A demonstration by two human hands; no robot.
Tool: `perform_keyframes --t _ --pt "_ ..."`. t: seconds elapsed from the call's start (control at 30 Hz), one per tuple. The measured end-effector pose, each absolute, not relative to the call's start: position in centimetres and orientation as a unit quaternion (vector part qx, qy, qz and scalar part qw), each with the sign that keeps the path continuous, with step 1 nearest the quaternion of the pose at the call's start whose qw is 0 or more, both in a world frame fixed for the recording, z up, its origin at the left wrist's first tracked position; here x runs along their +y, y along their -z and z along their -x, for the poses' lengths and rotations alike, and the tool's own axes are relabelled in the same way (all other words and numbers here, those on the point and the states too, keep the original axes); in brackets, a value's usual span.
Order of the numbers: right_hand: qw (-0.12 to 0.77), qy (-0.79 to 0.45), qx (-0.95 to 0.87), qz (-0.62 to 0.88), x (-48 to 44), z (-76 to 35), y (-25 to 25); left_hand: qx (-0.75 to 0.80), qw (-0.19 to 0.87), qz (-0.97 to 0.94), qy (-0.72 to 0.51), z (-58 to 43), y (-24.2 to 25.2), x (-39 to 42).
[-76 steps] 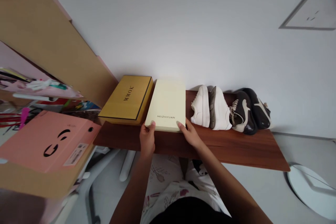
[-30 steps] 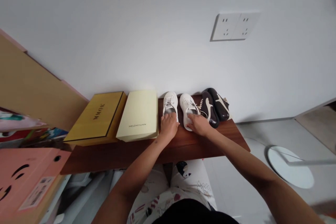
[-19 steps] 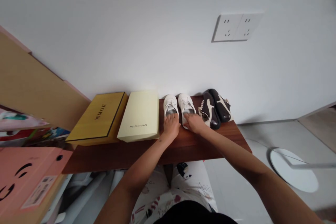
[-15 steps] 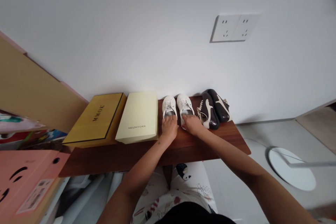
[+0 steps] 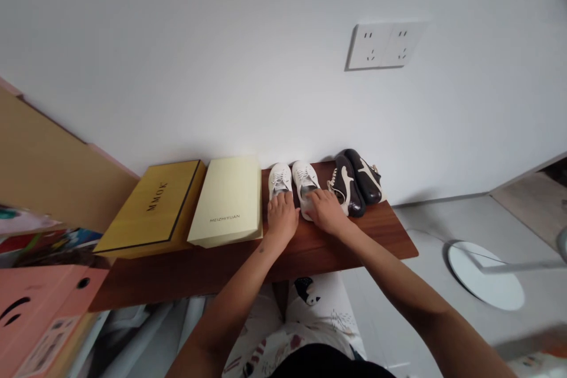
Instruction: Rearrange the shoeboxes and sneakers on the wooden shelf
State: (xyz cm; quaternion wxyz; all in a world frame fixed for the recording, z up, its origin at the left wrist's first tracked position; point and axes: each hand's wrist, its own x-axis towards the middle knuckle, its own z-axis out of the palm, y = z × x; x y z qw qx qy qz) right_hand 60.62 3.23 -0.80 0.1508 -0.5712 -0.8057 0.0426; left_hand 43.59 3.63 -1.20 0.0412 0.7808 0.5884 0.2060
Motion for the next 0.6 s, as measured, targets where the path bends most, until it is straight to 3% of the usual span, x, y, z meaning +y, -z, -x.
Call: perform_keyframes --t 0.1,0.2,0.3,0.4,0.5,0.6 --pt "0.312 -0.006 -0.746 0.589 2.6 -66.3 1.4 0.515 0.136 -0.800 -0.276 -45.8 1.2 2.9" --pt "0.370 0.038 -0.581 0.724 2.9 -72.7 2.6 0.439 0.298 -0.794 -0.298 -50.5 2.4 2.1" --pt "0.297 -0.085 -0.499 0.810 3.4 -77.2 3.8 0.484 0.374 -0.741 -0.275 -55.5 3.9 2.0" --pt "0.268 -0.204 -0.535 0.775 3.4 -79.1 4.2 0.552 0.365 -0.721 -0.205 -58.4 4.3 2.9" --pt "0.256 -0.144 -0.590 0.752 3.0 -79.7 3.5 0.530 0.322 -0.771 -0.146 -59.1 3.1 4.1" --pt "0.180 -0.042 -0.648 0.739 2.8 -79.8 2.3 0.491 0.276 -0.822 -0.087 -59.1 0.7 5.1"
